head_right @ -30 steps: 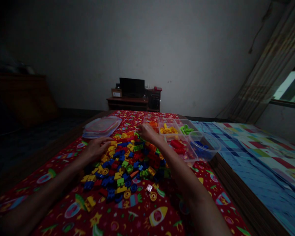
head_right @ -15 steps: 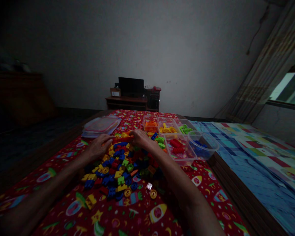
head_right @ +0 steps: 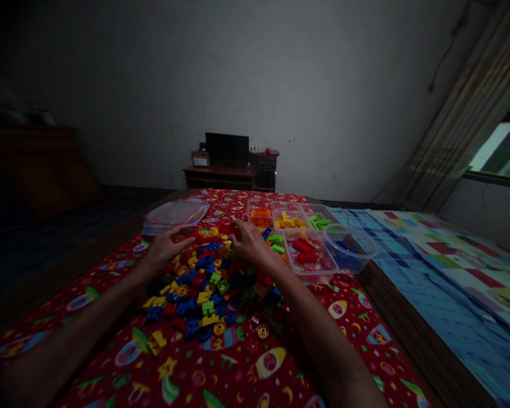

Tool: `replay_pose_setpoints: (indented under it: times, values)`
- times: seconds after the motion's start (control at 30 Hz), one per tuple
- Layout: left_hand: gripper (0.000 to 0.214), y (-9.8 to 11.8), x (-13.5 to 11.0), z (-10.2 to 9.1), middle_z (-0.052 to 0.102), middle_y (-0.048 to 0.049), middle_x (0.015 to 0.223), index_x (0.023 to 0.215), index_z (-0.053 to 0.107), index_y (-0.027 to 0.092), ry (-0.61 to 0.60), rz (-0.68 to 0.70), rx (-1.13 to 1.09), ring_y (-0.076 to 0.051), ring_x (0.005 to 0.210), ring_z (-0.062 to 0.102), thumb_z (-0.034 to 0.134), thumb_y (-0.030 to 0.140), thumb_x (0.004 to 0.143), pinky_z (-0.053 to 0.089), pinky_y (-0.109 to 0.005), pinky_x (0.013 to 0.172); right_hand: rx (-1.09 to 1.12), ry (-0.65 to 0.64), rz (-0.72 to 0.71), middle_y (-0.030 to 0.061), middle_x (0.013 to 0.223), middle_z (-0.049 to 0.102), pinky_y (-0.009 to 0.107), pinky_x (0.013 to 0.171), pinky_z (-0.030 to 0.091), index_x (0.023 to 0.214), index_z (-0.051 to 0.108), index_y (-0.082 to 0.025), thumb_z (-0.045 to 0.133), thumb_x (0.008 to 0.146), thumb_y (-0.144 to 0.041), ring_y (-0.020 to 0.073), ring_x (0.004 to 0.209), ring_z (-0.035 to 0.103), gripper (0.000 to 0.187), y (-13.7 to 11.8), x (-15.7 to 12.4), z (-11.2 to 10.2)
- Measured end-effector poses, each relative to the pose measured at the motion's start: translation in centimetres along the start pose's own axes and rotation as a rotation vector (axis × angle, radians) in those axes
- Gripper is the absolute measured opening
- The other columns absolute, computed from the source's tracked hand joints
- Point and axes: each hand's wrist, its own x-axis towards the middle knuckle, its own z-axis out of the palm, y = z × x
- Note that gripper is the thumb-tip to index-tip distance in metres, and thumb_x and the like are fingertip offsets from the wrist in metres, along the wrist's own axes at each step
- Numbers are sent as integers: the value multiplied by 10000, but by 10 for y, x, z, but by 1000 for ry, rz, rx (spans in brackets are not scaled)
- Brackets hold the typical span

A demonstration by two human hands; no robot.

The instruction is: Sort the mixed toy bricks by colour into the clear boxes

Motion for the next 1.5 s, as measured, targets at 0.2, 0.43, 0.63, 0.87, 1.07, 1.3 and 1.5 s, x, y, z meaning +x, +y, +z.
replay_pose_setpoints:
  times: [0.2,0.43,0.63,0.87,1.07,1.3,1.5]
  values:
    - [654,34,-14,12,718,-90,1006,1172,608,154,-65,-22,-394,-268,965,663,684,550,657,539,-388,850,130,-29,-95,49,931,664,265,727,436,1107,507,-174,493,880,-236,162,814,612,235,-8,-3,12]
    - [609,46,-23,28,724,-102,1004,1144,602,140,-110,-75,-510,-262,916,687,683,527,681,551,-401,831,-44,-21,-125,32,838,643,236,641,378,1092,539,-167,506,805,-165,144,713,559,289,-6,-1,5]
    - [455,43,-19,18,725,-83,1009,1095,638,151,-109,16,-191,-251,934,675,549,469,781,531,-391,863,-360,76,74,81,876,668,248,630,371,1005,605,-163,473,808,-153,160,727,549,237,39,-2,-59]
    - [326,41,-29,31,695,-87,1075,1047,673,179,-257,404,138,-226,1004,636,459,333,854,499,-370,918,-611,-55,468,142,1017,669,285,706,416,998,668,-155,555,774,-161,225,905,602,251,85,-22,-104]
    - [364,27,-25,29,613,-119,1234,1119,648,173,-314,521,269,-249,1172,541,452,362,876,436,-408,1009,-517,2,334,130,1056,674,257,720,414,1102,658,-146,515,845,-203,191,917,607,299,59,-15,-96]
    - [430,10,-10,9,656,-87,1199,1151,638,197,-357,297,361,-261,1081,603,461,442,845,468,-390,960,-528,-484,141,100,822,703,221,548,361,880,724,-130,546,761,-184,166,704,624,221,-1,-12,-65]
    - [442,5,-11,13,631,-85,1240,1217,601,198,-339,270,360,-259,1110,587,480,382,834,467,-387,957,-658,-630,98,123,1038,688,251,694,452,1051,684,-148,623,757,-269,232,939,641,323,-19,-22,-44]
